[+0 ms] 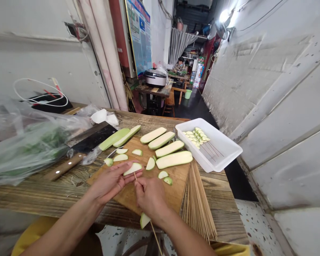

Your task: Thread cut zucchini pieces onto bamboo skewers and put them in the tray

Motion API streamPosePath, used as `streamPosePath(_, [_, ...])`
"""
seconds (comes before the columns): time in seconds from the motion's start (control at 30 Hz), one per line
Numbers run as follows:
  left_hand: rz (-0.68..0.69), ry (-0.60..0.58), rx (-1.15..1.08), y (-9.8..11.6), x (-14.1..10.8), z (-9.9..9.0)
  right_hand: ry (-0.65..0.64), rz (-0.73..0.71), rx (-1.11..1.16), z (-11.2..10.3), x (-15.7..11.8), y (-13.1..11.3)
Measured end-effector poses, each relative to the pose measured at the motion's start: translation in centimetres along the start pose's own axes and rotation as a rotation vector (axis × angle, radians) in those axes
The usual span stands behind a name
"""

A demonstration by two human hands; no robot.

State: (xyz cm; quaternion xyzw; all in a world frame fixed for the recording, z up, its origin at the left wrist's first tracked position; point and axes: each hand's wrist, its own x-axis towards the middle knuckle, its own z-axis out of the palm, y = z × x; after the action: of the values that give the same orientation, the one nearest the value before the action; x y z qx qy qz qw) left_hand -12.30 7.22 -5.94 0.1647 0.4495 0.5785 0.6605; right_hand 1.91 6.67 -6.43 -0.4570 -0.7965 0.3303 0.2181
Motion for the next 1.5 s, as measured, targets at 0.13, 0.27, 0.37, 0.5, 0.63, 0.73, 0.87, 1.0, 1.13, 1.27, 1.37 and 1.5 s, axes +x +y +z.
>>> streamPosePath(0.13, [-0.012, -0.007, 0.016, -0.1, 0.0, 0.2, 0.014, -0.001, -0.029, 0.0, 0.0, 0.1])
streamPosePath(0.27, [-0.025, -0.011, 0.022, -0.2, -0.1, 0.3, 0.029, 0.003, -0.041, 0.2, -0.1, 0.3])
streamPosePath(0.37, [-0.051, -0.013, 0.012, -0.3, -0.1, 0.3, 0.059, -0.010, -0.066, 0.3, -0.2, 0.3])
streamPosePath(0.5, [-0.074, -0.005, -0.011, -0.3, -0.2, 0.5, 0.107, -0.023, -0.122, 0.3, -0.3, 0.0])
streamPosePath(0.63, [-0.088, -0.009, 0.003, -0.6, -0.2, 0.6, 0.128, -0.019, -0.173, 0.3, -0.4, -0.1])
streamPosePath(0.73, [-0.098, -0.014, 0.003, -0.8, -0.2, 0.6, 0.131, -0.023, -0.198, 0.4, -0.5, -0.1])
streamPosePath(0.87, [-0.115, -0.013, -0.006, -0.9, -0.1, 0.5, 0.141, -0.023, -0.208, 0.6, -0.5, 0.0])
streamPosePath(1.0, [-0.128, -0.015, -0.010, -1.0, 0.0, 0.4, 0.153, -0.027, -0.209, 0.6, -0.4, 0.1])
streamPosePath(1.13, [-0.126, -0.020, -0.007, -0.9, -0.2, 0.8, 0.159, -0.034, -0.206, 0.7, -0.4, 0.2])
streamPosePath(1.27, [-0.117, -0.027, 0.007, -1.0, -0.4, 1.0, 0.166, -0.027, -0.215, 0.8, -0.4, 0.2])
streamPosePath(1.37, [-0.109, -0.048, 0.015, -1.2, -0.4, 0.8, 0.167, -0.019, -0.229, 0.9, -0.4, 0.1])
streamPosePath(1.5, [-0.106, -0.058, 0.012, -1.6, -0.3, 0.6, 0.167, 0.005, -0.247, 1.0, -0.4, 0.1])
